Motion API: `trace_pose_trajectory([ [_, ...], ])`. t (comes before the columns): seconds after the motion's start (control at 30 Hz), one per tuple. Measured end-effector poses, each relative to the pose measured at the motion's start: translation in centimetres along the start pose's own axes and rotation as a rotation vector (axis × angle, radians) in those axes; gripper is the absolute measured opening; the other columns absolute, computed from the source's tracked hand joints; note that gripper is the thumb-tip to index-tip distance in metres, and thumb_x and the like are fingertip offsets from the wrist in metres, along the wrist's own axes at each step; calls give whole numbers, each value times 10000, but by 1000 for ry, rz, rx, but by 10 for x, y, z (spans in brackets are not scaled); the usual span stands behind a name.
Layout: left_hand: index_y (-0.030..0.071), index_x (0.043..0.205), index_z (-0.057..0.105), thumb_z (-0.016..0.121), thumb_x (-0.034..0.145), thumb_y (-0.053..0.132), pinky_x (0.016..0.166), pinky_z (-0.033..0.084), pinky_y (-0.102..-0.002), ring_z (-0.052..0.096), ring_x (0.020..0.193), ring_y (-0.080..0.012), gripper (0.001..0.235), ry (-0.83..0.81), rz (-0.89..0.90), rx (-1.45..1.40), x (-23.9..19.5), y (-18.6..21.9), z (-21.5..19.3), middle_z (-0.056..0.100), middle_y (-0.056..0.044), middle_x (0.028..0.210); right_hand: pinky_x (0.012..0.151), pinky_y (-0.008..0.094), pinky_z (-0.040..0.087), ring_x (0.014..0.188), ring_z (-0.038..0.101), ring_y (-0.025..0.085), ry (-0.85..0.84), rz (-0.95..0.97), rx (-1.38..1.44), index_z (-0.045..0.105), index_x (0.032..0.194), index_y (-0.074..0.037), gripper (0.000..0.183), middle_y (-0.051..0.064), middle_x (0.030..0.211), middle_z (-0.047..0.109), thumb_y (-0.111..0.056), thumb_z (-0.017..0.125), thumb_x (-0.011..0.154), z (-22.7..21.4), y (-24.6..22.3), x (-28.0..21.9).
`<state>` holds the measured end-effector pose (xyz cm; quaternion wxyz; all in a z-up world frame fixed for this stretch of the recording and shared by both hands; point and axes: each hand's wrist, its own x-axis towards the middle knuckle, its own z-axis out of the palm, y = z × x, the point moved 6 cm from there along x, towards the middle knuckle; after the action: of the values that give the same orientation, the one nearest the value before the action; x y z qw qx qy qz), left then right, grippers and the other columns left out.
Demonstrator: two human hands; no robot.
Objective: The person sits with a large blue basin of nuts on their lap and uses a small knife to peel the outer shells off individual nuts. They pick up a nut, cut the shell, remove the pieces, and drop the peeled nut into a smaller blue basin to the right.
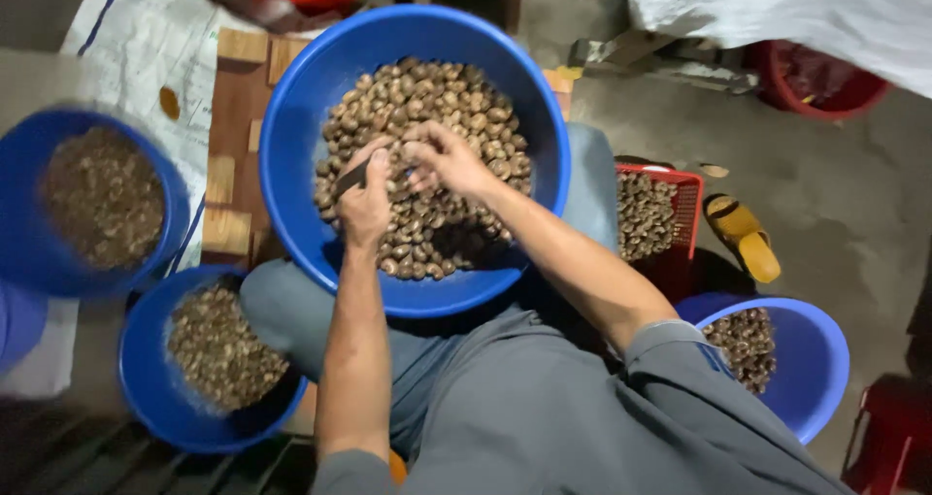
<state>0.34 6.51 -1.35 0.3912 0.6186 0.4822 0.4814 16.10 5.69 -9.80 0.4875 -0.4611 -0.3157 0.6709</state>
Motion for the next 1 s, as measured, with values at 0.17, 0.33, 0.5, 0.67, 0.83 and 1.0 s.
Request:
trace_pose_trajectory([
  [0.17,44,1149,776,638,1029,163,839,582,-433,671,870,-234,219,16,-80,-14,-2,-9,-2,759,-191,1034,709,425,709,785,800,290,-32,100,91,614,1290,-74,278,235,1058,720,-146,665,1027,4,4,-2],
  [0.33,145,1224,773,666,1038,328,1055,517,-522,671,1200,-388,282,-59,-203,-40,-7,-10,4,742,-189,1208,823,436,698,934,788,311,3,57,113,621,1339,-19,457,209,1184,670,-27,794,917,11,-23,-15],
  [0.5,84,1158,785,674,1038,290,1047,518,-515,680,1178,-380,263,-76,-129,-105,-6,-8,8,744,-217,1178,842,448,663,1012,717,245,-41,-159,-170,629,1352,-23,479,177,1145,709,-18,825,915,23,-49,-23],
  [0.67,97,1171,781,680,1048,313,1077,494,-514,645,1234,-381,269,-133,-87,-155,-5,-8,5,734,-193,1220,825,396,616,978,716,205,-67,-371,-516,684,1290,-39,364,153,1051,766,-51,797,945,24,-60,-26],
  [0.83,98,1157,783,670,1047,283,994,557,-468,694,1140,-353,243,-35,-108,-174,-7,-24,4,760,-194,1137,696,354,614,910,658,198,-53,-390,-568,652,1266,-16,303,159,1003,707,-29,736,976,35,-76,-38],
  [1.0,60,1169,754,641,1048,206,953,602,-400,717,1108,-305,221,-130,-38,-199,-5,-3,3,744,-164,1171,768,380,542,935,636,279,-71,-520,-811,630,1249,6,295,175,1025,647,-62,673,965,42,-85,-41],
])
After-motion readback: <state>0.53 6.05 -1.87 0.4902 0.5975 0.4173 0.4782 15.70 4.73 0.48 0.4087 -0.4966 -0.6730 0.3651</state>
